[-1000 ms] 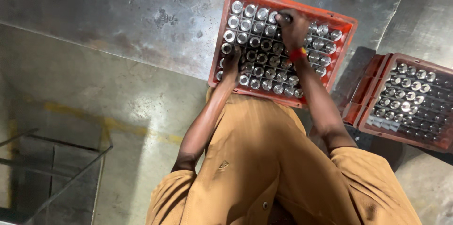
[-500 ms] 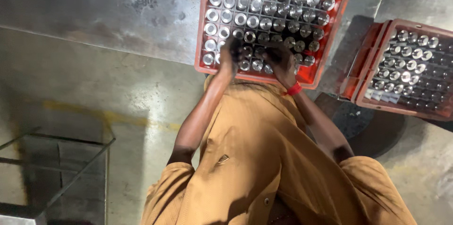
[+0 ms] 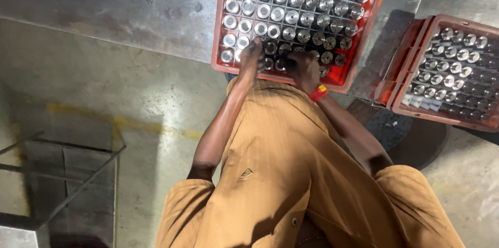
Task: The person stands at a metal workbench and handles small metal cup-shaped components from a red grid tray, picking them up, dipping some into buckets of dark granular material, and arranging the components back into the tray cells one at a time.
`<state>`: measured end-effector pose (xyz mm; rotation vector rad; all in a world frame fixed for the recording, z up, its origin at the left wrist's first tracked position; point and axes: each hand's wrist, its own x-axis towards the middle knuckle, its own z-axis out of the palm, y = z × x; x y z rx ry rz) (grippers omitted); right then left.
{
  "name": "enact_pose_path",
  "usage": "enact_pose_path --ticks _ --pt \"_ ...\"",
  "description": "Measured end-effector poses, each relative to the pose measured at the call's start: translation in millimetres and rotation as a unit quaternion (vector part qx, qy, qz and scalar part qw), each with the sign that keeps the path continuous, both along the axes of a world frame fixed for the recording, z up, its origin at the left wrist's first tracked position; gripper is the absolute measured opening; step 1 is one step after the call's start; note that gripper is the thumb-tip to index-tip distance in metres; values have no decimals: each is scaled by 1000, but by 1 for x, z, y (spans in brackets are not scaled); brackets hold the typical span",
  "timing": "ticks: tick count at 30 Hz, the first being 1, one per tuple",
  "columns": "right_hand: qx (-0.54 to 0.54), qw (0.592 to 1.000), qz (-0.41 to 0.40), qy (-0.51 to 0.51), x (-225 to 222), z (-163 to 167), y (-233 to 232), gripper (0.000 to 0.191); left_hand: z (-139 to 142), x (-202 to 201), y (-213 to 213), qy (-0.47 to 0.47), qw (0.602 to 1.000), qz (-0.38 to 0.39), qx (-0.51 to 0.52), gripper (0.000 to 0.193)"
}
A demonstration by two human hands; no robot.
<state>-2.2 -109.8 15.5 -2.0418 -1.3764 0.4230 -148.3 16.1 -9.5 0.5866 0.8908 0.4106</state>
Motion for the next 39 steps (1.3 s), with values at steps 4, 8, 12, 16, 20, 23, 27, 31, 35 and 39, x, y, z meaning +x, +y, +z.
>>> enact_pose_path --ticks 4,8,12,16,20,23,27,31,35,39 --pt "24 965 -17 259 5 -3 -2 39 -3 12 -7 87 984 -136 72 39" --pt "64 945 43 319 10 -15 -4 47 -2 25 -18 87 971 -218 45 47" --pt "78 949 -70 299 16 -24 -4 30 -5 21 -12 103 974 -186 -83 58" --pt "53 998 -34 16 21 -25 0 18 -9 6 -1 -53 995 -8 -86 37" --pt "56 993 37 -96 21 -22 11 17 -11 5 -2 -8 996 69 -60 20" --pt "-2 997 17 -78 21 -16 20 17 -5 10 -3 5 996 59 70 23" --pt "27 999 -22 -1 22 -1 27 21 12 13 1 -14 998 -21 53 25" --pt "70 868 7 492 22 14 25 34 26 24 1 -6 989 -116 92 20" --pt "48 899 -13 434 25 18 24 29 22 34 -1 23 988 -141 60 21" --pt "73 989 -66 115 34 8 28 16 13 26 9 -68 995 -4 -68 28"
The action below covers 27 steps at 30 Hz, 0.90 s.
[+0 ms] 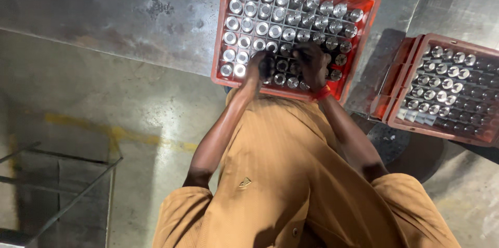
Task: The person stands at a metal workbench and handles small metal cup-shaped components from a red grid tray, picking them up, dipping some into buckets of dark granular material, and arranging the components back into the tray cells one at a time.
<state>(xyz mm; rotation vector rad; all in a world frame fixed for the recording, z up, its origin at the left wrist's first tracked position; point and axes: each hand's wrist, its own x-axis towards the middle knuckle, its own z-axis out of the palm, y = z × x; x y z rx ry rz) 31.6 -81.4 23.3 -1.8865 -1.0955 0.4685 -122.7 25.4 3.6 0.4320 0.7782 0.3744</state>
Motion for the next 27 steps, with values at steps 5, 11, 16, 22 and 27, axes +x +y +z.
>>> enact_pose_path --ticks 5,11,16,22,27 --pt "11 971 65 -230 10 -11 15 10 -4 -10 3 91 996 6 6 16" --pt "-44 993 44 -97 8 -1 20 9 1 -5 5 79 992 -41 87 19" --pt "28 930 37 364 -9 5 7 40 7 12 2 145 970 -126 151 30" --pt "61 989 -13 135 -4 -6 3 16 5 19 2 94 980 -118 132 31" --pt "54 986 -37 -151 24 -10 15 11 -5 16 10 33 999 1 -8 24"
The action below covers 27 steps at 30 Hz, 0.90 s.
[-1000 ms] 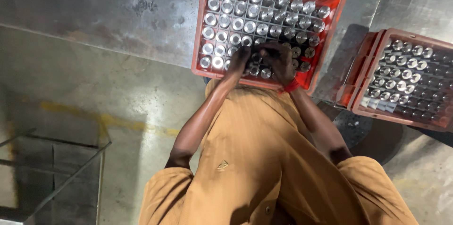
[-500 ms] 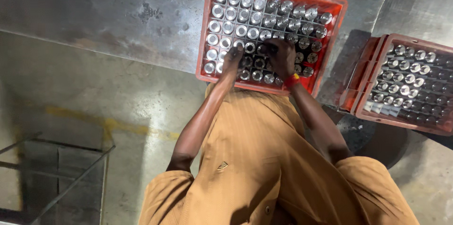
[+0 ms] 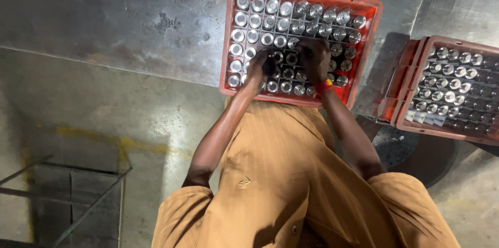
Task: The person stands at a metal workbench and handles small metal cup-shaped components from a red grid tray, picking them up, dipping some into buckets of dark granular material, and arranging the components back into the tray cells one at a time.
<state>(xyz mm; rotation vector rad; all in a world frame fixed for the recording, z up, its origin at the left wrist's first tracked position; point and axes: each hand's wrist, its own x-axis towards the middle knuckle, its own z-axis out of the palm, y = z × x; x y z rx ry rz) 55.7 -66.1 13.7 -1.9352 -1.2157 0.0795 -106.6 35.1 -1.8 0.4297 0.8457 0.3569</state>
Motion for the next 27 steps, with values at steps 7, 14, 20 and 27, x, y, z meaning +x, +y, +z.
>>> enact_pose_path --ticks 7,14,20,27 --pt "-105 994 26 16 18 8 18 15 7 1 1 23 996 -19 80 20" --pt "-136 961 79 226 -12 5 0 26 20 11 -1 41 973 -129 187 37" --pt "8 987 55 152 1 9 7 15 19 6 2 -81 995 45 -30 22" --pt "-4 996 80 -38 39 19 47 7 7 -5 -7 -73 972 125 -185 18"
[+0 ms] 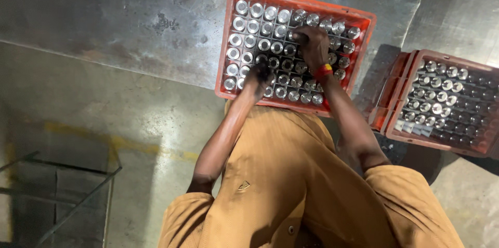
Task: The person stands at a metal workbench and handles small metal cup-shaped components from a red grid tray, picking them up, dipping some into buckets of dark granular material, and arranging the components back into the tray cells one at a time.
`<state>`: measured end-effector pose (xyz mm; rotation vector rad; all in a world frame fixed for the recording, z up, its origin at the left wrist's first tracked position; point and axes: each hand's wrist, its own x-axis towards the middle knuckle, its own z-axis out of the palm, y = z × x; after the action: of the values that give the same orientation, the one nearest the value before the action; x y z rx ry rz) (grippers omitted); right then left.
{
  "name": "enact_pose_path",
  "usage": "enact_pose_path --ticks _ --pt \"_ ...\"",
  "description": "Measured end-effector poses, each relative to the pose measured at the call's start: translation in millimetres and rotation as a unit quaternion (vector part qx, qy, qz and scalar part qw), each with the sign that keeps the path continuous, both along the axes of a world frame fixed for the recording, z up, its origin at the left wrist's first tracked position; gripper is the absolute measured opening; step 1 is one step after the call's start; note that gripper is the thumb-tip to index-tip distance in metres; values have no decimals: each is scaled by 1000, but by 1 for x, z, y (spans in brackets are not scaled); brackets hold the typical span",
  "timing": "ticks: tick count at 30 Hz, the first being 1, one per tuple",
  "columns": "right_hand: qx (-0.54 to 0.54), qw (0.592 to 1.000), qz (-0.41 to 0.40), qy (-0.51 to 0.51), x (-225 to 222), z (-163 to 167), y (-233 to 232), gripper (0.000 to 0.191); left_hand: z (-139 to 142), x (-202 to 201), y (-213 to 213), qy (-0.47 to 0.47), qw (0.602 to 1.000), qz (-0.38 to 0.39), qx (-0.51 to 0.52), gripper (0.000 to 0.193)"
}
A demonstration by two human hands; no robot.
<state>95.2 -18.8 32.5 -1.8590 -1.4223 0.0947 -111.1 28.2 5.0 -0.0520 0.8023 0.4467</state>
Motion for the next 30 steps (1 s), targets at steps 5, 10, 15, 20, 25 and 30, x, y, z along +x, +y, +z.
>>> enact_pose_path --ticks 5,10,15,20,25,30 --pt "-79 995 -29 45 6 3 13 13 -4 -4 -3 -9 995 -19 100 21" --pt "-28 959 91 268 -17 3 -11 20 12 0 10 -46 962 -148 224 22" --pt "-100 856 158 482 -38 -2 -27 24 19 3 12 -50 946 -233 221 25" --pt "104 971 -6 216 -11 3 -2 17 9 -2 13 -42 969 -119 215 33" --pt "51 986 -77 -140 11 10 30 11 5 -8 9 -20 976 -83 202 22" --pt "-87 977 -192 -27 13 11 46 17 4 -11 3 -23 971 -68 228 20"
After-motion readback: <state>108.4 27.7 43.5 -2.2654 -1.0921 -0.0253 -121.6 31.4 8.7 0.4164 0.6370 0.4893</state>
